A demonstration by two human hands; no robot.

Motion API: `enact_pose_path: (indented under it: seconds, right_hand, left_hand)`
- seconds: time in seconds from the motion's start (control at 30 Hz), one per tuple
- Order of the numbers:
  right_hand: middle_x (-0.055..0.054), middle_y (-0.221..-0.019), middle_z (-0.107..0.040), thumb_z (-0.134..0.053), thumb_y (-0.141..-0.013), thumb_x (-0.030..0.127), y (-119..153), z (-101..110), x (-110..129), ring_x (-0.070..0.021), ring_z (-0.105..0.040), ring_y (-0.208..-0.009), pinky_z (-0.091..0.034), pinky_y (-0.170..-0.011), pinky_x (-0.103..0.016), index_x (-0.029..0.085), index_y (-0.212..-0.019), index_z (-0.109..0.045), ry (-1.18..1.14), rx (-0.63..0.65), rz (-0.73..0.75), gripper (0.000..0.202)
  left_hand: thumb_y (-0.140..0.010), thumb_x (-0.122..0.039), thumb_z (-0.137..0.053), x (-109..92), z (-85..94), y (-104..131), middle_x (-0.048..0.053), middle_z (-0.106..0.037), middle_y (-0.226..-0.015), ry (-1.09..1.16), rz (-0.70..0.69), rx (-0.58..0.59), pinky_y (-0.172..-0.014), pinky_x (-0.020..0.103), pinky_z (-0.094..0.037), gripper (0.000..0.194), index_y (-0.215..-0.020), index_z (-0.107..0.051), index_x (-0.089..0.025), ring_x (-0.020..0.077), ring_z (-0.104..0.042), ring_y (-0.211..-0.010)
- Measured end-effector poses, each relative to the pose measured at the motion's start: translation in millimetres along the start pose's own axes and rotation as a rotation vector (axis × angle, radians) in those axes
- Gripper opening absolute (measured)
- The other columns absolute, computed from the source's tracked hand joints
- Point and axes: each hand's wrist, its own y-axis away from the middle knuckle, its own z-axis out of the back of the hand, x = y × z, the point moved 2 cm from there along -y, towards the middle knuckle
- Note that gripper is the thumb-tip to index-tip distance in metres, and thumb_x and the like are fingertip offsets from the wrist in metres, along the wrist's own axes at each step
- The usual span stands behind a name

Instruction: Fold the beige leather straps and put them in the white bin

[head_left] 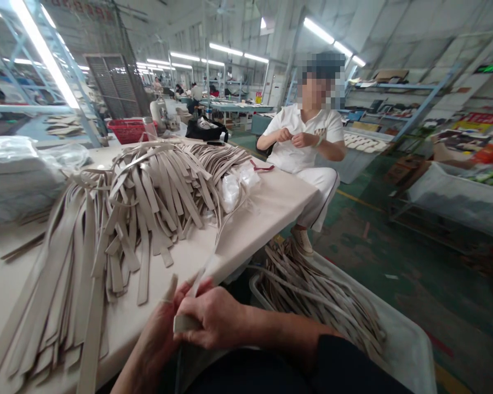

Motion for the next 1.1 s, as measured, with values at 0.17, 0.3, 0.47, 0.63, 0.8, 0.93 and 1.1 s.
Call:
enact_pose_path:
  seconds: [0.17,0.3,0.47,0.63,0.8,0.93,1.1]
  right_hand:
    - [-0.004,-0.08,-0.069,-0.06,-0.089,0.06,13,-34,-18,-0.0232,-0.064,-0.073,-0.042,-0.061,-0.033,0.027,-0.093,-0.066,-0.217,0.076,-0.108,0.033]
    - [-0.001,-0.067,-0.063,-0.063,-0.087,0.065,7,-41,-34,-0.0182,-0.057,-0.061,-0.042,-0.058,-0.03,0.024,-0.097,-0.069,-0.755,0.062,-0.214,0.042]
    - [0.003,-0.061,-0.06,-0.049,-0.092,0.077,-17,-61,-30,-0.0069,-0.034,-0.04,-0.024,-0.041,-0.022,0.014,-0.122,-0.066,-1.102,0.289,-0.218,0.072]
    - [0.005,-0.057,-0.057,-0.055,-0.083,0.083,-46,-82,-7,-0.0039,-0.023,-0.036,-0.018,-0.038,-0.02,0.009,-0.124,-0.064,-1.354,0.425,-0.27,0.085]
    - [0.006,-0.055,-0.053,-0.069,-0.081,0.072,-72,-81,13,-0.0031,-0.022,-0.038,-0.016,-0.038,-0.019,0.011,-0.116,-0.067,-1.404,0.409,-0.24,0.07]
    - [0.007,-0.052,-0.049,-0.077,-0.08,0.056,-85,-72,22,-0.0035,-0.027,-0.038,-0.014,-0.037,-0.019,0.012,-0.098,-0.069,-1.315,0.307,-0.19,0.048]
    - [0.006,-0.054,-0.054,-0.07,-0.086,0.055,-92,-55,27,-0.0031,-0.03,-0.037,-0.015,-0.036,-0.019,0.013,-0.091,-0.068,-1.218,0.205,-0.085,0.043]
  left_hand:
    - [-0.08,-0.005,-0.062,-39,6.5,21,-0.002,-0.061,-0.064,0.152,-0.297,-0.246,-0.055,0.02,-0.058,0.013,-0.087,-0.066,-0.015,0.0092,-0.059,-0.05]
    - [-0.061,-0.016,-0.082,-71,55.6,62,-0.006,-0.059,-0.058,0.06,-0.642,-0.331,-0.053,0.022,-0.059,0.026,-0.083,-0.071,-0.021,0.0077,-0.051,-0.044]
    - [-0.06,-0.04,-0.093,-39,93.3,117,0.0,-0.066,-0.061,-0.318,-0.762,-0.275,-0.056,0.024,-0.056,0.033,-0.082,-0.075,-0.021,0.013,-0.06,-0.054]
    - [-0.089,-0.041,-0.071,10,98.3,136,0.004,-0.07,-0.071,-0.774,-0.619,-0.109,-0.059,0.023,-0.052,0.024,-0.094,-0.077,-0.019,0.0136,-0.062,-0.062]
    - [-0.095,-0.04,-0.063,25,105.9,148,0.004,-0.072,-0.075,-0.884,-0.646,-0.124,-0.061,0.022,-0.049,0.025,-0.097,-0.076,-0.019,0.0129,-0.063,-0.065]
    - [-0.095,-0.038,-0.064,34,110.3,149,0.003,-0.072,-0.077,-0.763,-0.695,-0.174,-0.066,0.024,-0.052,0.03,-0.117,-0.069,-0.02,0.0134,-0.065,-0.068]
    - [-0.092,-0.036,-0.067,31,121.9,145,0.005,-0.074,-0.087,-0.66,-0.739,-0.308,-0.078,0.031,-0.057,0.054,-0.14,-0.053,-0.019,0.0176,-0.069,-0.079]
